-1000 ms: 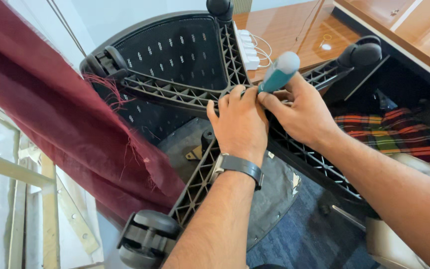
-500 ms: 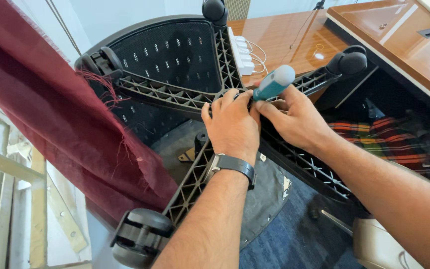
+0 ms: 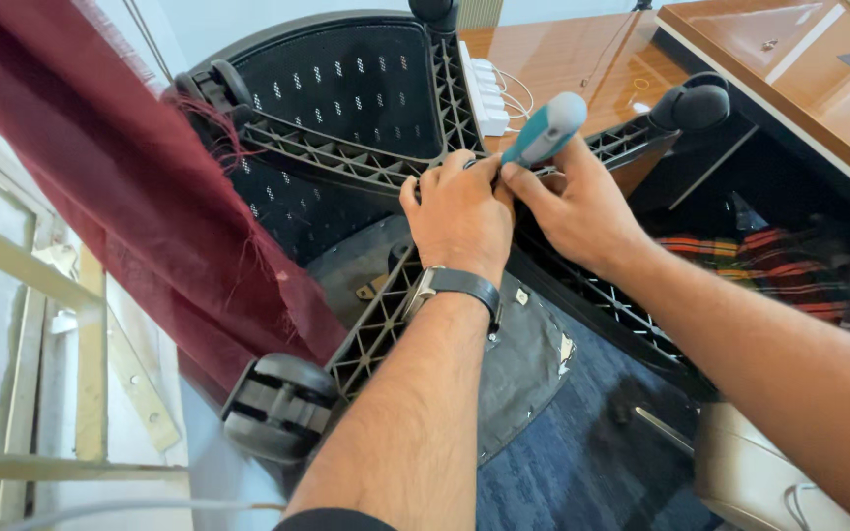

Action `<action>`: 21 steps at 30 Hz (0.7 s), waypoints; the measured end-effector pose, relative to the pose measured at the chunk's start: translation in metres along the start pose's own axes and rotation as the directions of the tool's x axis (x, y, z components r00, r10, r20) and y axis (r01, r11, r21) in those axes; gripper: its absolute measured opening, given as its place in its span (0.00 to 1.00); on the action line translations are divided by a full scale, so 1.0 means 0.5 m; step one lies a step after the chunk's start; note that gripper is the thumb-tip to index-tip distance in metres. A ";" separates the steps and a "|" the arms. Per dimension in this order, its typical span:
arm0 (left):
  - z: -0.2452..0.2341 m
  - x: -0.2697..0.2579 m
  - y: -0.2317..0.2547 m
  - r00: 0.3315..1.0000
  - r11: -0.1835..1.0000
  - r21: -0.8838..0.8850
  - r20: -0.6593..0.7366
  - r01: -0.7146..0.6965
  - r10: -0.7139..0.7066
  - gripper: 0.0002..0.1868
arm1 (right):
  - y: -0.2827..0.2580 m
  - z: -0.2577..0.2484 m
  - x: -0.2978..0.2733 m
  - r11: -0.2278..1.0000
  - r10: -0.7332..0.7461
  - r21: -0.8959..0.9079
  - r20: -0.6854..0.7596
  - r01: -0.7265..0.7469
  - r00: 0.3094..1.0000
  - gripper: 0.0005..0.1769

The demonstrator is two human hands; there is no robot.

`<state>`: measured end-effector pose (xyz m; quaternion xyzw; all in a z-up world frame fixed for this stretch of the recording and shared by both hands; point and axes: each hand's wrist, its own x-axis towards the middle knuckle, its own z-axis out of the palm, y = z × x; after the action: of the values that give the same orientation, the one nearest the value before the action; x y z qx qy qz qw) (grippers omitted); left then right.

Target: The person uses a manual screwdriver to tighten a screw on the underside of an overturned office chair. The chair remains upside down on the floor while the person works on the central joint.

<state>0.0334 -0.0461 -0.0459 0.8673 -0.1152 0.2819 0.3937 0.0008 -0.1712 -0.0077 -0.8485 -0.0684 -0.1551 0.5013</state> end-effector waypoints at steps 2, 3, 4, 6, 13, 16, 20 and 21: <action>-0.001 -0.002 -0.005 0.999 1.000 -0.010 0.044 0.014 -0.014 0.10 | 0.000 -0.010 0.015 0.995 0.053 -0.091 0.008 -0.052 0.999 0.21; 0.000 -0.004 -0.007 0.997 1.000 -0.018 0.068 0.022 -0.020 0.10 | -0.001 -0.017 0.020 0.987 0.082 -0.138 0.010 -0.080 0.997 0.21; -0.002 -0.002 -0.008 0.999 1.000 -0.010 0.049 -0.004 0.005 0.11 | -0.004 -0.020 0.026 0.996 0.024 -0.082 0.073 -0.018 0.997 0.22; -0.004 0.000 -0.009 0.999 0.999 0.002 0.014 -0.052 0.052 0.13 | -0.011 -0.031 0.029 0.995 -0.095 0.033 0.192 0.090 0.977 0.28; -0.006 0.016 -0.020 0.988 1.000 0.005 0.157 0.010 -0.011 0.38 | -0.025 -0.080 0.034 0.987 -0.107 -0.110 0.061 0.113 0.992 0.14; -0.018 0.022 -0.025 0.966 1.000 0.019 0.258 0.002 -0.007 0.46 | -0.024 -0.114 0.030 0.964 -0.188 0.179 -0.073 0.199 0.979 0.13; -0.034 0.017 -0.024 0.952 0.994 -0.057 0.288 -0.093 0.106 0.48 | -0.031 -0.140 0.018 0.970 -0.185 0.162 0.003 0.182 0.983 0.15; -0.037 0.017 -0.023 0.947 0.991 -0.074 0.294 -0.112 0.128 0.48 | -0.030 -0.141 0.014 0.979 -0.164 0.132 0.057 0.155 0.985 0.15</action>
<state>0.0378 -0.0246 -0.0381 0.8799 -0.2335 0.1682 0.3781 -0.0105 -0.2254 0.0389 -0.8115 -0.1628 -0.1613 0.5376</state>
